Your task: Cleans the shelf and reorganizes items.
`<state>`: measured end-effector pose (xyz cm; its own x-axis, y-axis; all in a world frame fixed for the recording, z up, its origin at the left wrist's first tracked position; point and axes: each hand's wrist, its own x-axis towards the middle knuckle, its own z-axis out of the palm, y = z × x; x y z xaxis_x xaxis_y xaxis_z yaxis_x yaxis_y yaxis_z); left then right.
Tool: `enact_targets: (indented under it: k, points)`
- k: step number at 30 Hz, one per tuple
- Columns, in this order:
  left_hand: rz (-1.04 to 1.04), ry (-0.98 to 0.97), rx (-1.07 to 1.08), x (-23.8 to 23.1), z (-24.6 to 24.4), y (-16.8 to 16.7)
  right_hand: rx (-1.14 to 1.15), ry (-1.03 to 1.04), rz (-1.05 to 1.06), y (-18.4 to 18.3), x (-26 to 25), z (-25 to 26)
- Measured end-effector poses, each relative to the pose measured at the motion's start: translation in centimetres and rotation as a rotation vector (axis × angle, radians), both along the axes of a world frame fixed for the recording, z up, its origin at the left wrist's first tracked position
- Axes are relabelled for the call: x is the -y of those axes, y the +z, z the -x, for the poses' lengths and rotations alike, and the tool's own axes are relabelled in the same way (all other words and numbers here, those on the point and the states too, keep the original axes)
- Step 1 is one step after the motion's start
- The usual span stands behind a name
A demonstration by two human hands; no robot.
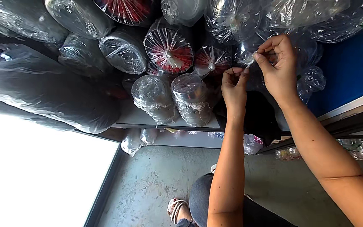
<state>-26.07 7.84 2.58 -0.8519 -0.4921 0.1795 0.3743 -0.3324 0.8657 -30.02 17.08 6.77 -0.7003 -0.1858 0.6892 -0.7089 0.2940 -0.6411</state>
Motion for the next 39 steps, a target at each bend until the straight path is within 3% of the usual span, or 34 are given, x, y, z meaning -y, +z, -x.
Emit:
enact_targets:
  k: [8, 13, 26, 30, 33, 36, 39]
  points:
    - [0.377, 0.098, 0.187, -0.1, -1.0, 0.4, -0.021, -0.049, -0.228, 0.5, -0.8, -0.5]
    - [0.435, 0.152, 0.133, -0.3, -0.6, -0.1, -0.046, -0.065, -0.305, 0.9, -1.0, -0.6]
    - [0.795, 0.204, 0.012, -0.5, -1.0, -0.7, -0.2, -0.172, -0.1, -0.6, 0.3, 0.4]
    - [0.743, 0.244, 0.064, -0.6, -0.6, -1.1, -0.242, -0.169, -0.089, -1.3, 0.8, 0.5]
    - [0.818, 0.213, 0.128, 0.2, -2.4, 0.1, -0.269, -0.128, -0.183, -1.0, 0.0, -0.4]
    - [0.897, 0.151, 0.161, 2.1, -6.1, 3.4, -0.25, -0.091, -0.34, -1.1, -2.0, -4.2]
    - [0.968, 0.139, 0.081, 4.7, -11.5, 6.4, -0.144, -0.097, -0.492, -5.1, -3.6, -8.6]
